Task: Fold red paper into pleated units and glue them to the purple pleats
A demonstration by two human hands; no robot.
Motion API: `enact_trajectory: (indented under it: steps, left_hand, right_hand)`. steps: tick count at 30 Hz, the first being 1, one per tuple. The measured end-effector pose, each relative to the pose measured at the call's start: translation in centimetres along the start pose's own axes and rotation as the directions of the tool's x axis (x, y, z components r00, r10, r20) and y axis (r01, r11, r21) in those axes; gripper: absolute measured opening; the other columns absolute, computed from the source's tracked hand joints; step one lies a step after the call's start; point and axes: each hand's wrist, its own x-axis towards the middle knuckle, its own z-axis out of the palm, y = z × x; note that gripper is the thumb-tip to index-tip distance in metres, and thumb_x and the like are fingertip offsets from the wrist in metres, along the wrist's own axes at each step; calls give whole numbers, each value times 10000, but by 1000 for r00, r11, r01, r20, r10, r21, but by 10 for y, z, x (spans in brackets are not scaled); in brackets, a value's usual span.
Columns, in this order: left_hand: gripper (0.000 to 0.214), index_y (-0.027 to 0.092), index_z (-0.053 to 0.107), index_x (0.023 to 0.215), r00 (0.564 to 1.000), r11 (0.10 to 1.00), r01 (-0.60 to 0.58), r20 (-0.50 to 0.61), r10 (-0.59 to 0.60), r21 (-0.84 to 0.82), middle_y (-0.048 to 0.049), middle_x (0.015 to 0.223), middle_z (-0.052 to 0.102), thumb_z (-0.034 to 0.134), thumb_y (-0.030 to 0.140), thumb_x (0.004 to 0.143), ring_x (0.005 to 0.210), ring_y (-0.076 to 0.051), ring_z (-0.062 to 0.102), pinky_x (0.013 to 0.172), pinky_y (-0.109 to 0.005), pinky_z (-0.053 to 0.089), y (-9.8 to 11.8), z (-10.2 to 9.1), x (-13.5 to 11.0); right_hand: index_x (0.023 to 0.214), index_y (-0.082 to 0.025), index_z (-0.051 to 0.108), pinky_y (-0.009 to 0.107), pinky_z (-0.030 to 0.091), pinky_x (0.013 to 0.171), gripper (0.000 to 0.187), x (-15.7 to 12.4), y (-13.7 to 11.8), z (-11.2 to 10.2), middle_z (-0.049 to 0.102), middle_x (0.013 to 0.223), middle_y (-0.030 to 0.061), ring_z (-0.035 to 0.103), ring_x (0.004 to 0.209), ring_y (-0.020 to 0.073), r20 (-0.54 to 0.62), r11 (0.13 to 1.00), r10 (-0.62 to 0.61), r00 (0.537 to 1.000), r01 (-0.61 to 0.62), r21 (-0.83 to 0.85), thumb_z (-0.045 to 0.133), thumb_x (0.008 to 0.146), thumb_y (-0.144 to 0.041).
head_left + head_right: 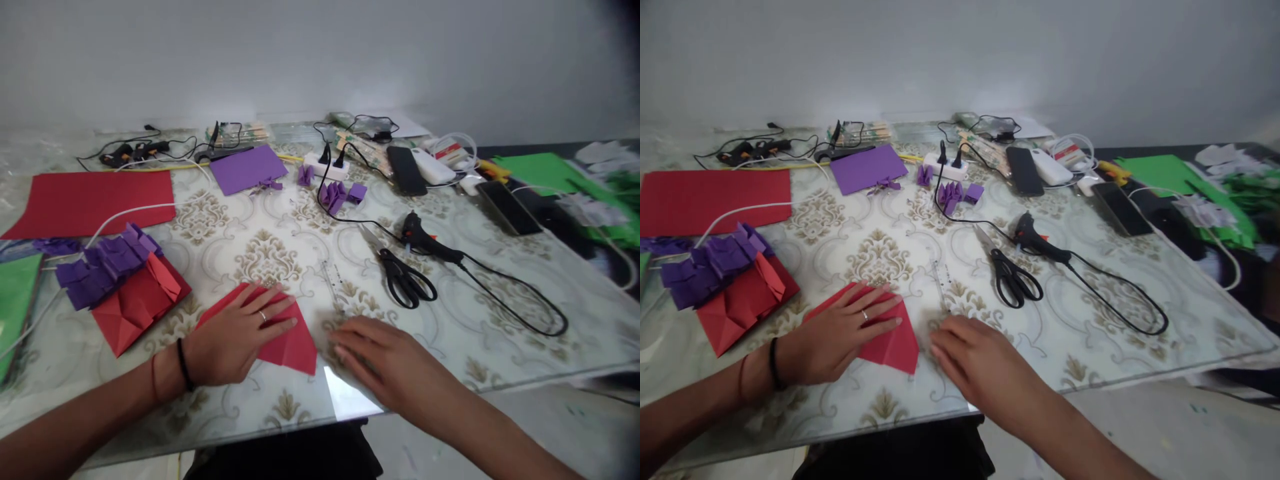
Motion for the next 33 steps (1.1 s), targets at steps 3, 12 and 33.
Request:
enact_trajectory:
  steps: [3,12,33]
  left_hand:
    - [691,180,613,1422,999,998,-30,32,32,-55,-73,1685,477,552,-1,758,1608,-335,342,1342,-619,194,10,1,-6]
    - [295,127,654,1232,966,994,78,-242,-93,-71,-193,1390,657,502,121,980,1357,-304,612,1181,-493,523,9,16,-15]
    - [582,219,548,1543,967,979,202,-165,-195,24,-174,1778,237,619,459,1017,1628,-454,232,1301,-672,231,-3,11,-16]
  right_hand:
    - [1218,-183,728,389,634,863,282,14,6,2,744,1144,109,732,1014,229,-88,995,51,995,-43,91,477,1092,-206]
    - [1385,-153,655,469,619,888,425,51,-19,24,714,1226,127,658,1069,288,63,988,-143,988,146,-41,614,970,-73]
    - [1463,-90,585,394,610,813,561,88,-16,35,724,1110,131,713,932,254,149,961,-61,987,98,-257,526,915,14]
